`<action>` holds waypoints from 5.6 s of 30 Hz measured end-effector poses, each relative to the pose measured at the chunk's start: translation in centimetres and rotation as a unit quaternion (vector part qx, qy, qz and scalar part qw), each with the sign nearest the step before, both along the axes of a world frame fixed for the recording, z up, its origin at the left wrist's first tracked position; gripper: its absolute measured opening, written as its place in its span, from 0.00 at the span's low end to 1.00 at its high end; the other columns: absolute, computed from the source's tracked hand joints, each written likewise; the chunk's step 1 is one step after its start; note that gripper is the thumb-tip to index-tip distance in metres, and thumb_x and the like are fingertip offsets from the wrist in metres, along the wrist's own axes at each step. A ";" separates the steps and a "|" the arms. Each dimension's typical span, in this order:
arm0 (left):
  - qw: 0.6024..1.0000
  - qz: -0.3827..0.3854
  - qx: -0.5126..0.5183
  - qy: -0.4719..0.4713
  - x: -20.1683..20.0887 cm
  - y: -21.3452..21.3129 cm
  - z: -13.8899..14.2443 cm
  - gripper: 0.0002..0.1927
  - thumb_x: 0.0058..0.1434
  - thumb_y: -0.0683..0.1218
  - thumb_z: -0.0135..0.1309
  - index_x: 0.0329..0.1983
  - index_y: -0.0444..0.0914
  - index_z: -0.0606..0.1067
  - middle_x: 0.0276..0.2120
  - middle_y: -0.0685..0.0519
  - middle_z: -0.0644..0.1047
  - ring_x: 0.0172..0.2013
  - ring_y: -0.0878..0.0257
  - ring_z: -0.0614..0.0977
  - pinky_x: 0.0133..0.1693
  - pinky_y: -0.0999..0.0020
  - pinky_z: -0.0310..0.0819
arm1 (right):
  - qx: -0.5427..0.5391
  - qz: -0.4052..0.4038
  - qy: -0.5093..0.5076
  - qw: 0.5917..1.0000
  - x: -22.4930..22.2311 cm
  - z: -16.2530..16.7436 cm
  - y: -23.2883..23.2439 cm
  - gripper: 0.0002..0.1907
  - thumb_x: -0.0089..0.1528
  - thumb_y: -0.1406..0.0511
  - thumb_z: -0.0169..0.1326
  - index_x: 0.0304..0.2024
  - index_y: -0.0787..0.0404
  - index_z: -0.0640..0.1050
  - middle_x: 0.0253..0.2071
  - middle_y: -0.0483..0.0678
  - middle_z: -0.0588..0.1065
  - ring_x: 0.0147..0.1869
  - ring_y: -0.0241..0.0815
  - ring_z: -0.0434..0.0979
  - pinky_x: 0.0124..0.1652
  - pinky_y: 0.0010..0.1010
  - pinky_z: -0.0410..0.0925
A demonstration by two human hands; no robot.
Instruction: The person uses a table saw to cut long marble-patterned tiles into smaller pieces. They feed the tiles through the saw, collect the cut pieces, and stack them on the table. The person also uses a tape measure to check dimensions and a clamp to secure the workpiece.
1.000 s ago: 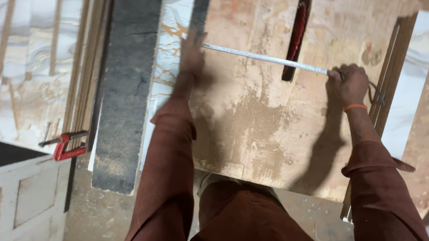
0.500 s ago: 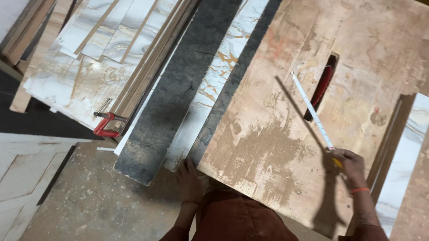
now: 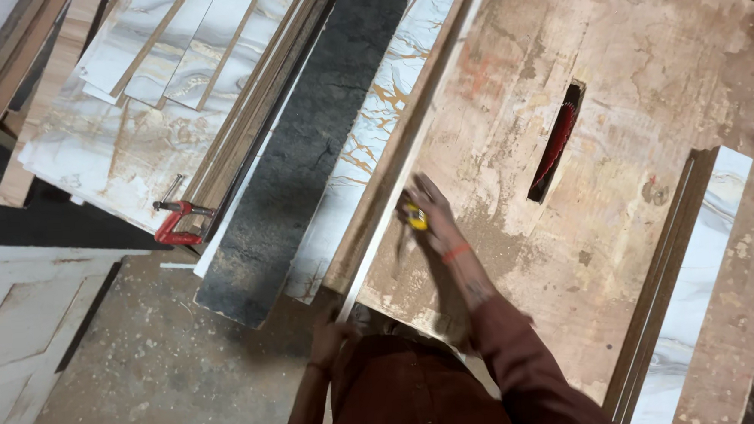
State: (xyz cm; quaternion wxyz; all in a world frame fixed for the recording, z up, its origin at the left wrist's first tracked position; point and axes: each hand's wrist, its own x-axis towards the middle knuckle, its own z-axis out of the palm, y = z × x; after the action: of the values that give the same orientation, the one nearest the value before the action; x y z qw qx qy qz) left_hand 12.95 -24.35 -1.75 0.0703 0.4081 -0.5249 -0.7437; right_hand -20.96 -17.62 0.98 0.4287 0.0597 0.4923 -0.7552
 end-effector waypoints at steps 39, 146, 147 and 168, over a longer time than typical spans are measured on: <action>0.897 0.346 0.241 0.131 11.0 -23.6 -5.6 0.28 0.76 0.58 0.38 0.65 0.33 0.70 0.55 0.51 0.76 0.53 0.59 0.77 0.55 0.59 0.72 | 0.422 0.088 0.535 0.726 6.7 -1.3 -16.2 0.38 0.58 0.52 0.69 0.62 0.71 0.75 0.40 0.56 0.76 0.43 0.52 0.79 0.44 0.40 0.72; 0.581 -0.423 -0.672 -0.179 -9.2 -6.0 2.4 0.36 0.63 0.39 0.43 0.76 0.30 0.53 0.77 0.43 0.52 0.77 0.49 0.47 0.72 0.40 0.33 | -0.022 -0.117 -0.181 0.976 0.1 3.7 8.1 0.19 0.64 0.65 0.51 0.55 0.68 0.79 0.53 0.58 0.80 0.54 0.53 0.79 0.47 0.36 0.75; 0.554 -0.421 -0.690 -0.201 -8.5 -5.5 2.3 0.36 0.64 0.41 0.44 0.76 0.31 0.53 0.77 0.44 0.52 0.77 0.50 0.48 0.72 0.41 0.33 | 0.012 -0.093 -0.165 0.982 1.1 3.3 8.7 0.18 0.65 0.66 0.53 0.55 0.67 0.79 0.53 0.57 0.80 0.52 0.51 0.78 0.47 0.35 0.76; 0.890 -0.012 -0.438 -0.125 4.1 2.4 -0.5 0.13 0.55 0.39 0.62 0.44 0.34 0.76 0.45 0.45 0.80 0.41 0.48 0.83 0.41 0.58 0.78 | 0.175 0.104 0.091 0.975 0.9 -0.5 -2.2 0.21 0.62 0.65 0.64 0.55 0.64 0.75 0.37 0.55 0.77 0.27 0.34 0.73 0.28 0.26 0.71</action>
State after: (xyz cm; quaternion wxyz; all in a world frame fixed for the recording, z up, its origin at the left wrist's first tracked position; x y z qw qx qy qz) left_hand 17.05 -21.98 -2.26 0.1673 0.4191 -0.8067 -0.3816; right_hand -20.06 -19.84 0.48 0.4416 0.0133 0.6574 -0.6105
